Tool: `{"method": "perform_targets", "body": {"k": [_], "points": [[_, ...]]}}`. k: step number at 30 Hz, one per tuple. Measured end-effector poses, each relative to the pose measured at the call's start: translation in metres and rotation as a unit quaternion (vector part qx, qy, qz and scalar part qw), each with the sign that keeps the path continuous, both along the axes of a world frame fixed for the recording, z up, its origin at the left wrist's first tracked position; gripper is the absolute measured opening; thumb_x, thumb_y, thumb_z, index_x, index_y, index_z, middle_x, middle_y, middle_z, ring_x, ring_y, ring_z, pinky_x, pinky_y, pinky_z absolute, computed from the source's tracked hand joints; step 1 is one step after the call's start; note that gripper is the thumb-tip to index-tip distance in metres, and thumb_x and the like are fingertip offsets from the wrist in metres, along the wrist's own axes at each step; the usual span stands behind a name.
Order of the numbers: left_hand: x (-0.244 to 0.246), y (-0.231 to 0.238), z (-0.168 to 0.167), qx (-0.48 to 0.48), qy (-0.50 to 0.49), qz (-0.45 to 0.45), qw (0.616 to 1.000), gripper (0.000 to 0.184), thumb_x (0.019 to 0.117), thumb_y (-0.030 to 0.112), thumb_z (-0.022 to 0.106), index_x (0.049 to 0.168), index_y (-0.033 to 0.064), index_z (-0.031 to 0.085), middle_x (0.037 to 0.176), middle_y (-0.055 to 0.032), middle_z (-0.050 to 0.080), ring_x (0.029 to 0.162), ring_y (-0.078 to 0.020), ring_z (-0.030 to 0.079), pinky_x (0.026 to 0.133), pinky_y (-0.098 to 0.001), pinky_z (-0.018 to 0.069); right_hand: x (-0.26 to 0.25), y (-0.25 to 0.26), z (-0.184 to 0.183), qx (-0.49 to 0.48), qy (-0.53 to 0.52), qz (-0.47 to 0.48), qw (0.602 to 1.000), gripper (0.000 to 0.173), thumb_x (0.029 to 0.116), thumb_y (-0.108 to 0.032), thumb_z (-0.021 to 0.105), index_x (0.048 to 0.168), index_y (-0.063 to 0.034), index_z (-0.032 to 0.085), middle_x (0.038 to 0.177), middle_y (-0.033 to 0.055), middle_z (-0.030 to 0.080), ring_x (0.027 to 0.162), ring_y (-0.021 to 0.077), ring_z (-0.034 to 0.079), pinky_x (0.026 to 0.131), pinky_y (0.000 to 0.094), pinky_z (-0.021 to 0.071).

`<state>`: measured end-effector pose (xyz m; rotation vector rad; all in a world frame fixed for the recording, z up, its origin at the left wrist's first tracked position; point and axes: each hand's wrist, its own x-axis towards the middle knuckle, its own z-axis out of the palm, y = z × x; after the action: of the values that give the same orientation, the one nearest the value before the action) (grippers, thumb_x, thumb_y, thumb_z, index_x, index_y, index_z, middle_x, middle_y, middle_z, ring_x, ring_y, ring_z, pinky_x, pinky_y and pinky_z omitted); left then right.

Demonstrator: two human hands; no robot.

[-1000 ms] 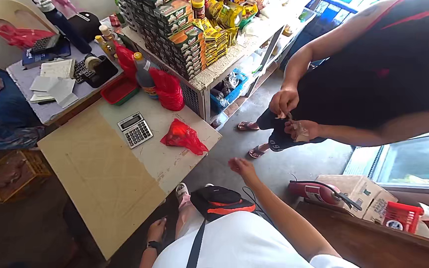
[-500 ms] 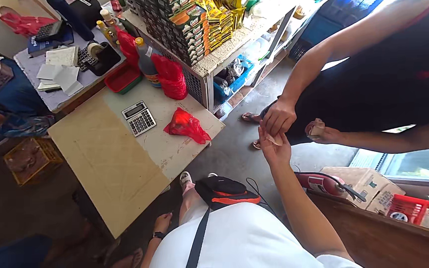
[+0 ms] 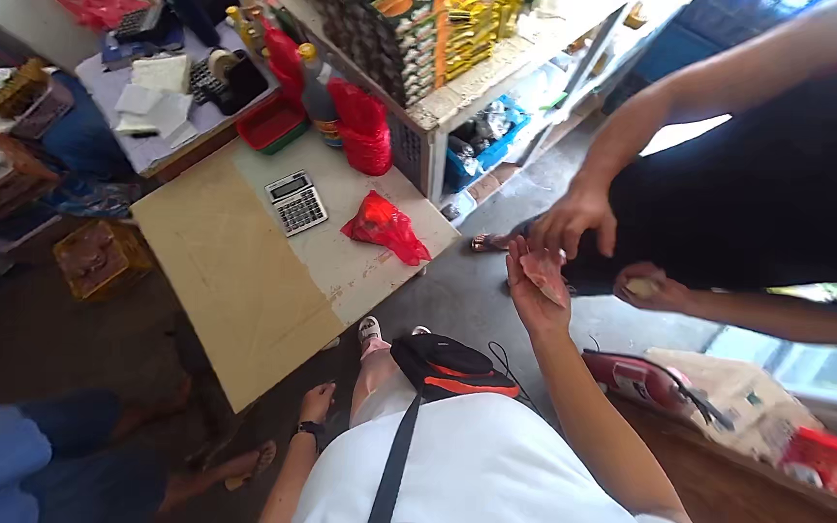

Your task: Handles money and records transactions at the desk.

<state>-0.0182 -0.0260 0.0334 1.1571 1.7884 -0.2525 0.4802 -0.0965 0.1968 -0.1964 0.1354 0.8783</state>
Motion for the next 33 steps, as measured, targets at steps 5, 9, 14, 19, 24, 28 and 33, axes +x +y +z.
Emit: {"method": "perform_targets", "body": {"k": [5,9,14,19,24,28,33], "points": [[0.016,0.006,0.069,0.136,-0.119,0.124,0.976,0.034,0.107,0.031,0.053,0.124,0.0077,0.07,0.093,-0.0087,0.068,0.07,-0.015,0.058,0.066,-0.0342,0.0507,-0.046,0.03,-0.006,-0.17,-0.138,0.177,0.96,0.041,0.106,-0.044,0.041,0.095,-0.0159,0.068,0.087,0.0014,0.071,0.079,0.0143,0.069,0.067,0.0293,0.0593],[0.035,0.019,0.133,0.241,-0.246,0.12,0.931,0.033,0.1069,0.026,0.052,0.126,0.0044,0.068,0.101,-0.008,0.071,0.079,-0.0119,0.064,0.076,-0.0313,0.0551,-0.095,0.084,0.013,-0.241,-0.418,0.282,0.829,0.047,0.1136,-0.037,0.021,0.085,-0.0187,0.054,0.062,-0.0088,0.05,0.05,0.004,0.046,0.048,0.0204,0.0426],[0.032,0.017,0.188,0.329,-0.365,0.172,0.854,0.032,0.1041,0.026,0.06,0.12,0.0002,0.07,0.108,-0.0086,0.074,0.086,-0.0101,0.068,0.082,-0.0292,0.0576,-0.205,0.134,0.037,-0.159,-0.759,0.344,0.529,0.043,0.1114,-0.026,0.033,0.115,0.0074,0.059,0.084,0.0055,0.062,0.073,0.0076,0.062,0.071,0.0295,0.0571],[-0.039,-0.022,0.204,0.313,-0.384,0.27,0.826,0.034,0.0992,0.03,0.068,0.112,-0.0018,0.071,0.099,-0.0077,0.073,0.088,-0.0104,0.068,0.084,-0.031,0.0566,-0.365,0.136,0.027,-0.036,-0.795,0.457,0.398,0.042,0.1116,-0.028,0.036,0.105,0.003,0.063,0.079,0.0089,0.063,0.072,0.0163,0.064,0.069,0.0391,0.0567],[-0.165,-0.099,0.194,0.347,-0.343,0.407,0.772,0.023,0.0972,0.02,0.07,0.108,-0.0001,0.072,0.095,-0.0033,0.073,0.083,-0.0053,0.066,0.079,-0.0265,0.0566,-0.536,0.106,0.024,0.089,-0.795,0.512,0.312,0.043,0.1113,-0.032,0.037,0.103,-0.0004,0.065,0.077,0.0084,0.063,0.073,0.018,0.065,0.07,0.0408,0.0557],[-0.269,-0.183,0.198,0.329,-0.319,0.54,0.706,0.018,0.0978,0.021,0.069,0.107,0.0049,0.068,0.079,0.0029,0.065,0.052,-0.0007,0.045,0.047,-0.0195,0.0386,-0.677,0.058,0.031,0.19,-0.782,0.549,0.226,0.044,0.1108,-0.033,0.037,0.1,-0.0019,0.066,0.076,0.0081,0.063,0.072,0.0182,0.064,0.07,0.0411,0.0544],[-0.37,-0.281,0.205,0.394,-0.21,0.681,0.58,0.022,0.101,0.016,0.06,0.118,0.0018,0.064,0.072,0.0012,0.06,0.048,-0.0036,0.045,0.044,-0.0217,0.0399,-0.835,-0.013,0.025,0.279,-0.748,0.587,0.133,0.044,0.1087,-0.039,0.045,0.105,-0.002,0.068,0.082,0.0098,0.066,0.076,0.0195,0.065,0.074,0.0415,0.0551]]}}
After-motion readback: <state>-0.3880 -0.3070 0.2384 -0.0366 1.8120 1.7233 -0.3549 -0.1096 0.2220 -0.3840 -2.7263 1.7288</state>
